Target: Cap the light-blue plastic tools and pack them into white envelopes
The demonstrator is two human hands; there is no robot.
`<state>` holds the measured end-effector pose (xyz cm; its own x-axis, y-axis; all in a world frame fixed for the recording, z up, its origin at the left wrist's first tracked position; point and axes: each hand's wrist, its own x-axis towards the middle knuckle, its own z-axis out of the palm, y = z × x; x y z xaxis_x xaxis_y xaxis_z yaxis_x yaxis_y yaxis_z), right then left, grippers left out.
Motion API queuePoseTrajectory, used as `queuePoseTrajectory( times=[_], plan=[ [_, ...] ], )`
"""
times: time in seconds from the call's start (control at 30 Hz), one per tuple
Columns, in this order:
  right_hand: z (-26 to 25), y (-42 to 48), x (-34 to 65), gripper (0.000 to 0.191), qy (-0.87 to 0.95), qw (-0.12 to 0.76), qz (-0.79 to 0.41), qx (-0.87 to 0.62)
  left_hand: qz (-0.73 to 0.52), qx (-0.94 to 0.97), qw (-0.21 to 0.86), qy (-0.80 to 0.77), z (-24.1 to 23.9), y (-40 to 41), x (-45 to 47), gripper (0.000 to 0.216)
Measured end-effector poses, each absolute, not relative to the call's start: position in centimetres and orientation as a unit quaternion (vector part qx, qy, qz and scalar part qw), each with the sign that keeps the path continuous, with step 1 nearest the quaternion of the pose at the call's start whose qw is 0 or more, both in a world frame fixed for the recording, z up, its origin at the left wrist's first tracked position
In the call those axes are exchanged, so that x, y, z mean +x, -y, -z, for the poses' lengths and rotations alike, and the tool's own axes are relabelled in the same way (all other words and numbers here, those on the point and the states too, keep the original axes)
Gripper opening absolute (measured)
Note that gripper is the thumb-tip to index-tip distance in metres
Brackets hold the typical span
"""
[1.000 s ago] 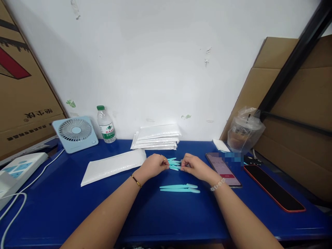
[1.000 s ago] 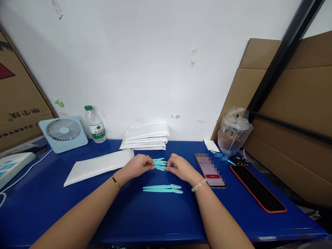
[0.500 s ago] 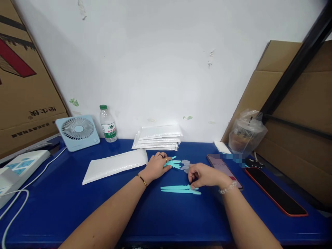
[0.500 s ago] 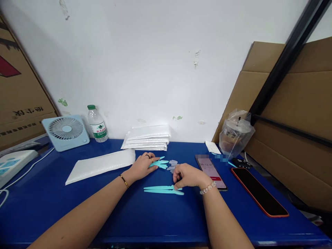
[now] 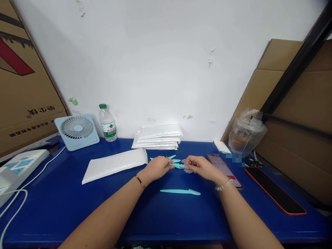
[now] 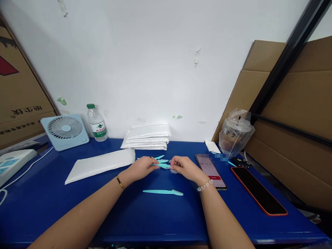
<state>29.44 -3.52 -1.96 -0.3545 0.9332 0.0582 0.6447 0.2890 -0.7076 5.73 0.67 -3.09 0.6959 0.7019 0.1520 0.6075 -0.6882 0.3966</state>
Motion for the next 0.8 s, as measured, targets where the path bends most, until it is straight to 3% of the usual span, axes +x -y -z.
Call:
queuePoseTrajectory(
  times=[0.17, 0.3, 0.43, 0.53, 0.67, 0.8],
  plan=[
    [2.4, 2.4, 30.4, 0.017, 0.738, 0.251, -0.236, -0.580, -0.173, 0.897, 0.109, -0.393, 3.8, -2.3, 4.6, 0.034],
    [1.7, 3.0, 30.5, 0.025, 0.756, 0.242, -0.240, -0.559, -0.157, 0.895, 0.107, -0.404, 4.9, -2.5, 4.5, 0.053],
    [1.0, 4.3, 30.1, 0.034, 0.814, 0.097, -0.343, -0.459, -0.156, 0.894, 0.114, -0.404, 5.2, -2.4, 4.9, 0.040],
    [1.2, 4.7, 29.4, 0.026, 0.830, 0.043, -0.349, -0.434, -0.193, 0.883, 0.098, -0.416, 4.4, -2.0, 5.1, 0.044],
    [2.0, 4.5, 28.3, 0.014, 0.815, 0.128, -0.334, -0.457, -0.237, 0.882, 0.143, -0.382, 2.7, -0.4, 5.4, 0.038],
    [2.1, 4.2, 27.6, 0.016, 0.765, 0.243, -0.348, -0.484, -0.145, 0.904, 0.204, -0.346, 2.1, 0.9, 5.7, 0.043]
  ],
)
